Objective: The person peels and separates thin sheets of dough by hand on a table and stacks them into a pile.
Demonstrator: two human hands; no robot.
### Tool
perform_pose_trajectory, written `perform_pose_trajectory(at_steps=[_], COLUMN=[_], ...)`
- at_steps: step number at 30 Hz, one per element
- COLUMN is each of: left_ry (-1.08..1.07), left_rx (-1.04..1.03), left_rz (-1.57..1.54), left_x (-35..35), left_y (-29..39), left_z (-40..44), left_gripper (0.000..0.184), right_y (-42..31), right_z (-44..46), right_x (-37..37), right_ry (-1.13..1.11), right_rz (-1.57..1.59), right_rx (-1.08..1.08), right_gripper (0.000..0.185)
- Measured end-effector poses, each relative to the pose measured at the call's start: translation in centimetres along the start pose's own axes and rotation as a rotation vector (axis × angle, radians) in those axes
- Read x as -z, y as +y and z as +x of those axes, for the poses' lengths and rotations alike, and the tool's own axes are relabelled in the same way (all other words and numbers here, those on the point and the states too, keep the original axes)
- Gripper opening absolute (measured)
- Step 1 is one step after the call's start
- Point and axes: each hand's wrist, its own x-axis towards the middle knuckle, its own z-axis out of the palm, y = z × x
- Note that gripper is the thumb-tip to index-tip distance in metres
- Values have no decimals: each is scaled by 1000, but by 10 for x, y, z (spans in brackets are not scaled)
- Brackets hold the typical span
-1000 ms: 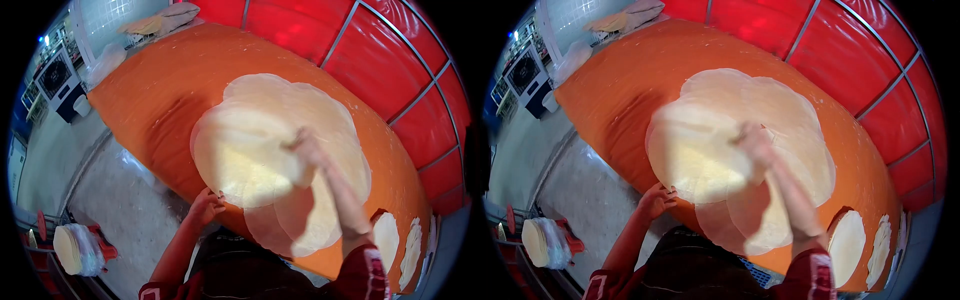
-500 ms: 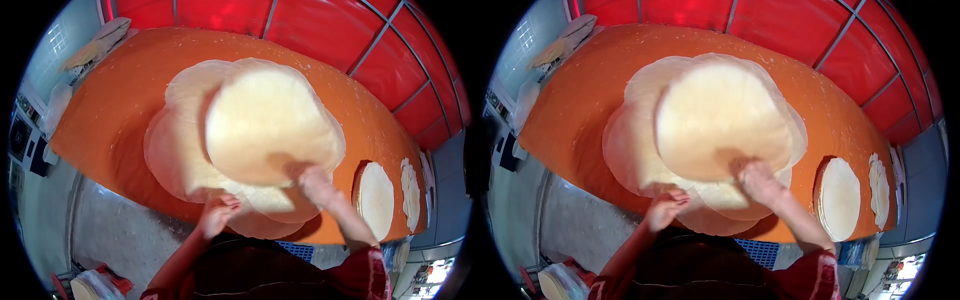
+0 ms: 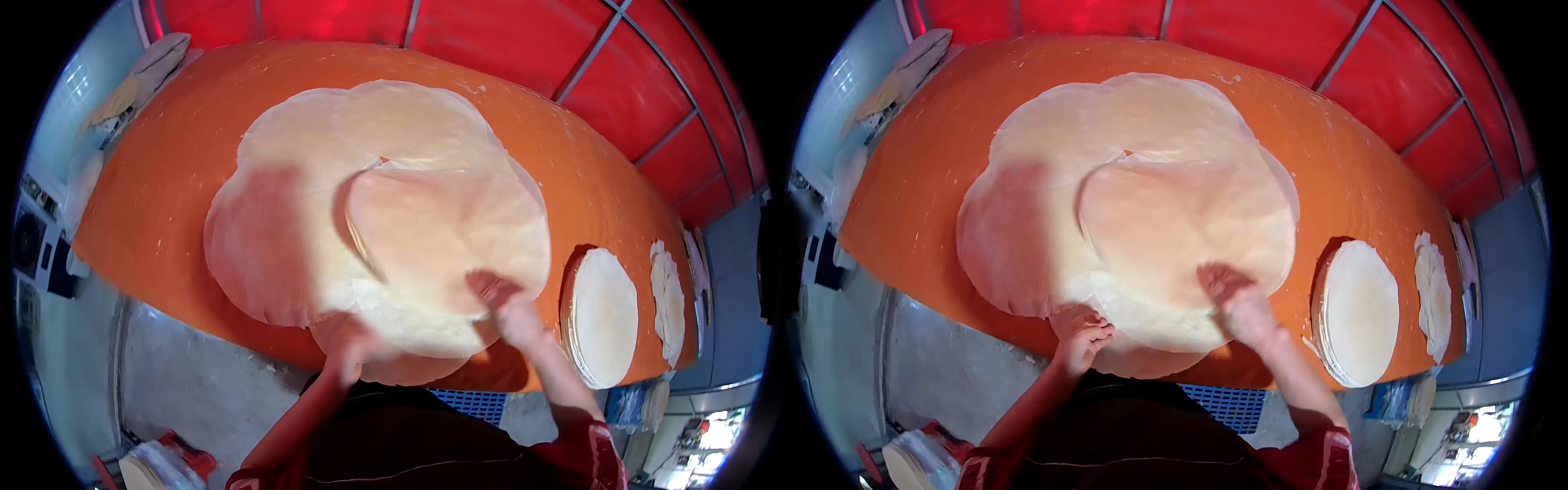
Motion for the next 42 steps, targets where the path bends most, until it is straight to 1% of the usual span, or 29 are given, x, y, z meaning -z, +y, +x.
perform_pose_trajectory(at_steps=[1,2,3,4,6,7,8,10,11,13,17,19,21,22,24,25,26,27,29,31,32,34,35,36,37,38,39,40,42], left_ry=[-12,169,346,357,423,311,320,283,299,-10,101,-27,-50,-81,-48,-17,-34,-90,-114,-200,-276,-276,-271,-264,-260,-274,-200,-121,-131], left_rx=[-106,116,334,322,320,296,284,370,358,197,100,35,29,35,65,103,104,-125,160,114,78,26,58,93,116,121,210,304,289], left_rz=[45,-163,-376,-374,-524,-571,-571,-302,-302,-554,-468,-472,-489,-499,-620,-737,-734,-135,-503,-529,-545,-553,-484,-411,-514,-505,-724,-939,-932], left_x=[-8,-39,-57,-59,-57,-49,-45,-53,-57,-69,-87,-88,-93,-97,-103,-104,-102,-99,-101,-98,-96,-103,-102,-99,-93,-88,-85,-86,-95], left_y=[4,35,52,51,37,24,10,9,7,5,-2,-5,-2,0,-6,-8,-11,-16,-5,-11,-12,0,0,1,2,8,13,18,26], left_z=[-6,-13,-15,-14,-9,-2,2,2,-2,-10,-12,-12,-12,-11,-6,-4,-4,-6,-2,3,7,5,7,9,13,13,15,17,8], left_gripper=[32,26,21,21,28,27,27,27,27,38,51,61,61,62,63,64,64,65,69,70,72,67,65,63,55,55,53,53,54], right_y=[9,17,12,12,11,10,6,-12,-17,-23,-18,-9,3,2,1,-3,-6,-4,-10,-12,-12,-10,3,8,8,3,-6,-15,-38], right_z=[-23,-37,-38,-37,-39,-40,-41,-42,-44,-46,-59,-61,-51,-36,-43,-46,-49,-62,-65,-62,-59,-53,-42,-22,0,9,5,0,-8], right_x=[-35,-71,-72,-70,-62,-61,-62,-67,-73,-78,-85,-82,-72,-44,-55,-61,-70,-92,-89,-76,-73,-68,-69,-52,-25,-1,15,23,30], right_ry=[-65,-17,-55,-48,4,0,5,-23,-102,-71,-28,1,51,-410,-97,-28,41,47,15,-91,-87,-65,-89,-79,-338,-594,-351,-339,-25], right_rz=[6,-12,-51,-44,90,110,117,51,69,47,46,29,405,423,415,286,152,-88,-76,-4,-17,-51,216,206,185,167,106,98,-1], right_rx=[0,61,106,118,-17,-31,-19,-63,-80,-65,-31,6,-220,-620,-403,-209,-17,63,28,24,30,60,55,53,-201,-462,-284,-297,115], right_gripper=[46,44,43,43,43,47,47,55,58,58,55,52,47,35,31,33,35,43,47,52,52,50,41,41,43,45,43,43,38])
